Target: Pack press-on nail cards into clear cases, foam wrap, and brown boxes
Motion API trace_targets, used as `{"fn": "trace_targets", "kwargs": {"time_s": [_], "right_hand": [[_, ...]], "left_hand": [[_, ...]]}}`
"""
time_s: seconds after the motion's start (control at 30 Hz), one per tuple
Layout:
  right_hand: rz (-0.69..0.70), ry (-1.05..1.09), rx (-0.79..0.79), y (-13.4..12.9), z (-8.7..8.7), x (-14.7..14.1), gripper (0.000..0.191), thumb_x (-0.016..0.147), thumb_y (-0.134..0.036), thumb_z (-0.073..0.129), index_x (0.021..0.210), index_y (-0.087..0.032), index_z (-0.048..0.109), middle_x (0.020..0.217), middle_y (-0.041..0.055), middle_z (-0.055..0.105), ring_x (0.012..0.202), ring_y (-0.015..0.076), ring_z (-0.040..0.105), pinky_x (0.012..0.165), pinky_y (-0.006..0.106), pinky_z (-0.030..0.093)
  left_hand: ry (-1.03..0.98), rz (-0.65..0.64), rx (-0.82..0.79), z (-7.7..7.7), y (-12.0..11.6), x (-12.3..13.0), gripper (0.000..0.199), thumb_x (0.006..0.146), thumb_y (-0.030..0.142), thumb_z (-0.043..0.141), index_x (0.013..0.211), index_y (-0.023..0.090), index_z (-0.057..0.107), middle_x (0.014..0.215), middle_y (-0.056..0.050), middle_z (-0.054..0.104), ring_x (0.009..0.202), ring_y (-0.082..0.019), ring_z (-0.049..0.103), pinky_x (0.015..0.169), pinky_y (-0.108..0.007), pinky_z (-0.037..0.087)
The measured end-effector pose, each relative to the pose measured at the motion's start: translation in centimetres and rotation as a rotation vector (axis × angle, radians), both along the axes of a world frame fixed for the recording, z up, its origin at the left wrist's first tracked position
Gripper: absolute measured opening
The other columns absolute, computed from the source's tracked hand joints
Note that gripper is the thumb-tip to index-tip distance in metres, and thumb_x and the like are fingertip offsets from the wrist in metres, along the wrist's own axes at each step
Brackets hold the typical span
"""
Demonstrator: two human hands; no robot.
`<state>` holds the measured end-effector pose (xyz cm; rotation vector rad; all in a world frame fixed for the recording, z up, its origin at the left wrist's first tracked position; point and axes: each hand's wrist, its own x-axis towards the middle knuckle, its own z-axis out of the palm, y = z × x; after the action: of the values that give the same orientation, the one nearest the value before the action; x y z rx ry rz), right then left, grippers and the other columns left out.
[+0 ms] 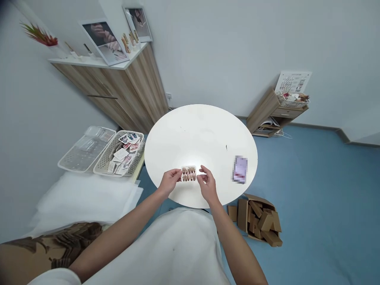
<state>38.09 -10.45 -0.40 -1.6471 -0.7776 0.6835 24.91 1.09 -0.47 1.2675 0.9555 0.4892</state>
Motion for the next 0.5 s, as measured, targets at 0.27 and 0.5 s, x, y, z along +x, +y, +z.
{"fn": "trace_targets", "kwargs": {"time_s": [0.27, 0.5], "right_hand": [[0.057, 0.284, -0.03, 0.1, -1.0, 3.4, 0.041, 0.074, -0.042, 0.056, 0.111, -0.023, 0.056, 0.09, 0.0024, 0.055, 0.069, 0.011, 0.054, 0.072, 0.031, 0.046], [-0.011, 0.491, 0.035, -0.4, -1.3, 4.9, 0.029, 0.066, -0.035, 0.065, 0.089, -0.022, 0.053, 0.086, -0.0009, 0.052, 0.069, 0.0113, 0.056, 0.064, 0.029, 0.05]], "left_hand": [[0.054, -0.091, 0.08, 0.1, -0.9, 3.1, 0.027, 0.074, 0.04, 0.055, 0.072, 0.015, 0.063, 0.06, 0.0, 0.056, 0.056, -0.01, 0.049, 0.058, -0.024, 0.04], [0.027, 0.086, 0.007, 0.2, -1.3, 5.3, 0.03, 0.071, 0.041, 0.059, 0.089, 0.016, 0.064, 0.083, -0.005, 0.064, 0.073, -0.013, 0.059, 0.072, -0.031, 0.047]]}}
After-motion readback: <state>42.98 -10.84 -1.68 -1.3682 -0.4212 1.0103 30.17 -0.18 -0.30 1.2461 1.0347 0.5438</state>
